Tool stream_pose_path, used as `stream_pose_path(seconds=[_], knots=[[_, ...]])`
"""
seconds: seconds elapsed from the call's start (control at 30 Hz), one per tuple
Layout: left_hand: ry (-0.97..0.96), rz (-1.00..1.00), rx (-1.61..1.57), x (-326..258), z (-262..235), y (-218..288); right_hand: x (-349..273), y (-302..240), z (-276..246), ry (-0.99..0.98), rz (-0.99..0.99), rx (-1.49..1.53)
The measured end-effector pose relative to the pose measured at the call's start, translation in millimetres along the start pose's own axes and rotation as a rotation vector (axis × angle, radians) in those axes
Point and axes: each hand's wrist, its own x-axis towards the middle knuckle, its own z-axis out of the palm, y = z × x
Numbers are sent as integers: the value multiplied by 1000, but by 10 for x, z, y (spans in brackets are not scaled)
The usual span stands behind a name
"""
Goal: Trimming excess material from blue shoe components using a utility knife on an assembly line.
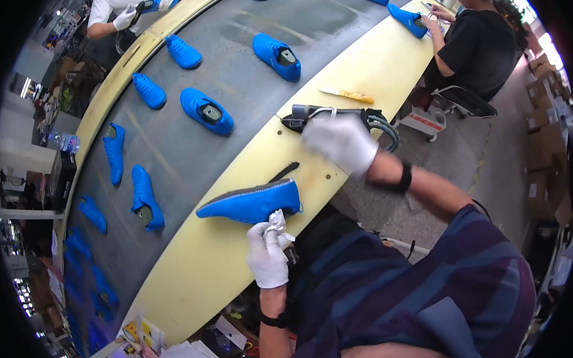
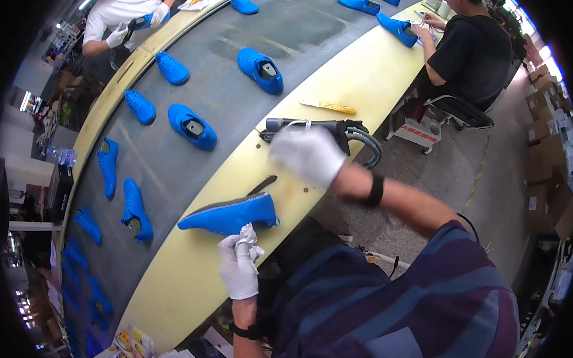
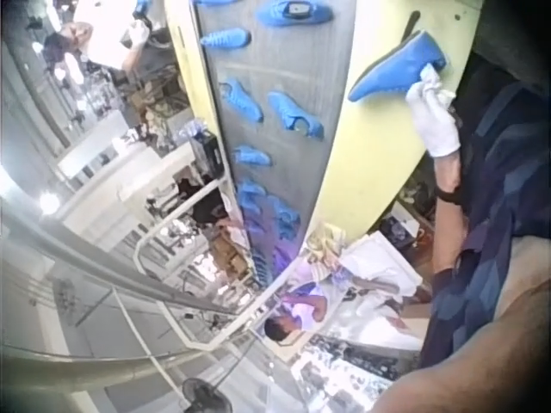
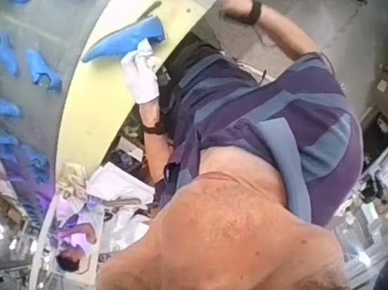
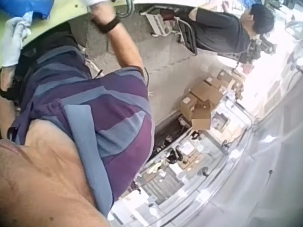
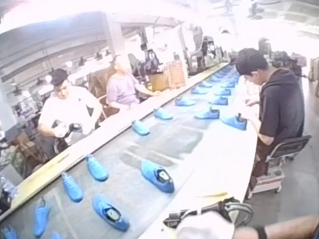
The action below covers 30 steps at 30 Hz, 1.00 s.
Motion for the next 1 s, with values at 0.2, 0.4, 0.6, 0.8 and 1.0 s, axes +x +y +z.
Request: stream_pose_path(seconds=[0.2,0.4,0.6,0.8,1.0], knots=[[-134,272,378,-126,232,-182,189,2635,-1074,-430,500,-710],[-48,531,587,-54,214,-300,181,2859,-915,-680,608,-537],[121,873,820,431,121,-192,234,2320,-1273,-361,612,-476],[5,824,843,836,-108,-161,-39,272,-751,-382,598,133],[-18,813,1079,1039,-18,-135,-1001,-224,31,-578,615,114]])
